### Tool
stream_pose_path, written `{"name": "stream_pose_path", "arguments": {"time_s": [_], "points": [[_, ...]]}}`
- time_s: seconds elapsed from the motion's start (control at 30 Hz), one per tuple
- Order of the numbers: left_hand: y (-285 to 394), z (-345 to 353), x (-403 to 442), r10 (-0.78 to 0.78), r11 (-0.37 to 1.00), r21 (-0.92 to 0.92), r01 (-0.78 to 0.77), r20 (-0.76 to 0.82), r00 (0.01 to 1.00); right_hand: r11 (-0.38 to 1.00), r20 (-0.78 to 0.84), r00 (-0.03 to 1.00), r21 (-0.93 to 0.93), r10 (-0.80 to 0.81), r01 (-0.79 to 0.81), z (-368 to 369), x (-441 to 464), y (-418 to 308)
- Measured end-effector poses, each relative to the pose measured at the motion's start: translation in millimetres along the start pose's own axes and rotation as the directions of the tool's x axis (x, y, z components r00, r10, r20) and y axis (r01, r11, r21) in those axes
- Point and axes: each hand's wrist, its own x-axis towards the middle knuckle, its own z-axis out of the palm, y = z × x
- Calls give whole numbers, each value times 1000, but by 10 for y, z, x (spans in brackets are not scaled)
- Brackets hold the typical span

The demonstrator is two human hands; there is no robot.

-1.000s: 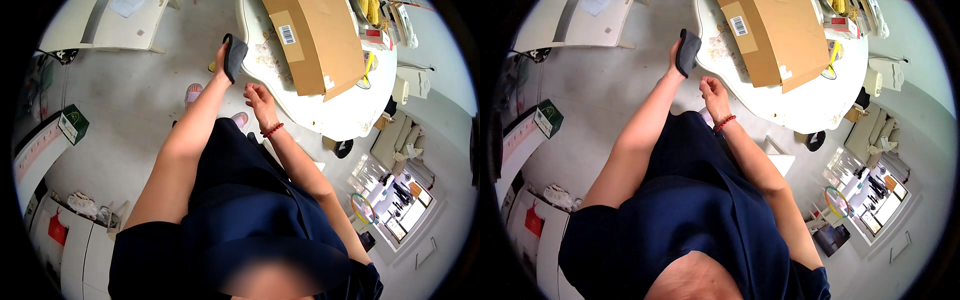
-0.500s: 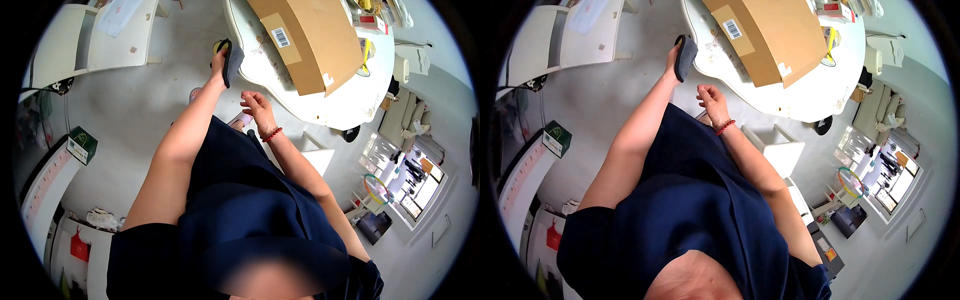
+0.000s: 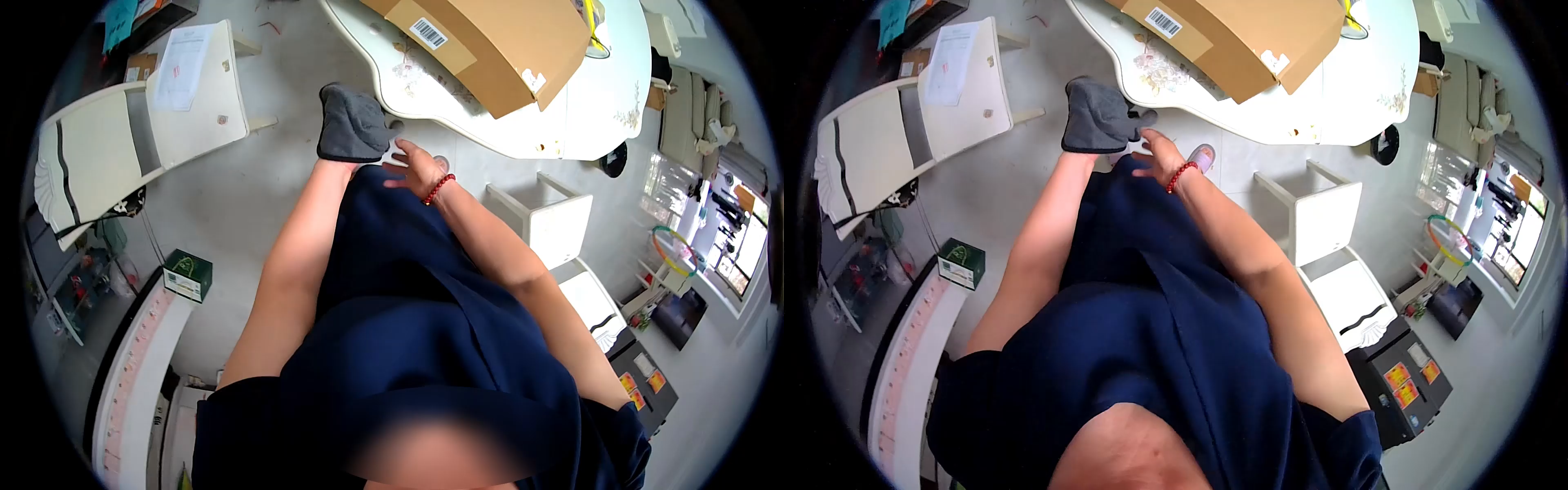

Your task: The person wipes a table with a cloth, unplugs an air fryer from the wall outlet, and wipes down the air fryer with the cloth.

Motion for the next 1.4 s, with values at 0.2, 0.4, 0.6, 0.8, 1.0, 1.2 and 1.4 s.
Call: {"name": "stream_pose_path", "arguments": {"time_s": [0.2,0.4,0.6,0.8,1.0,1.2,1.4], "points": [[-58,53,-216,-16,399,-912,-95,-111,994,835,171,977,551,-126,12,-7,326,171],[-584,99,14,122,-15,-996,82,80,989,646,75,971,758,-229,94,-76,-174,-29],[-524,294,80,118,794,-604,-71,38,992,602,17,945,774,-326,194,17,-82,-125],[-344,385,7,-121,-108,-969,222,234,965,570,-15,945,795,-326,209,-155,14,-28],[-14,695,-25,-371,126,-981,149,93,924,574,-107,944,771,-311,277,-266,-59,-93],[92,572,-77,-385,305,-944,129,1,923,601,-43,925,748,-377,280,-236,-56,-53],[-195,289,-51,-324,232,-965,121,40,945,676,-101,936,666,-336,315,16,191,-76]]}}
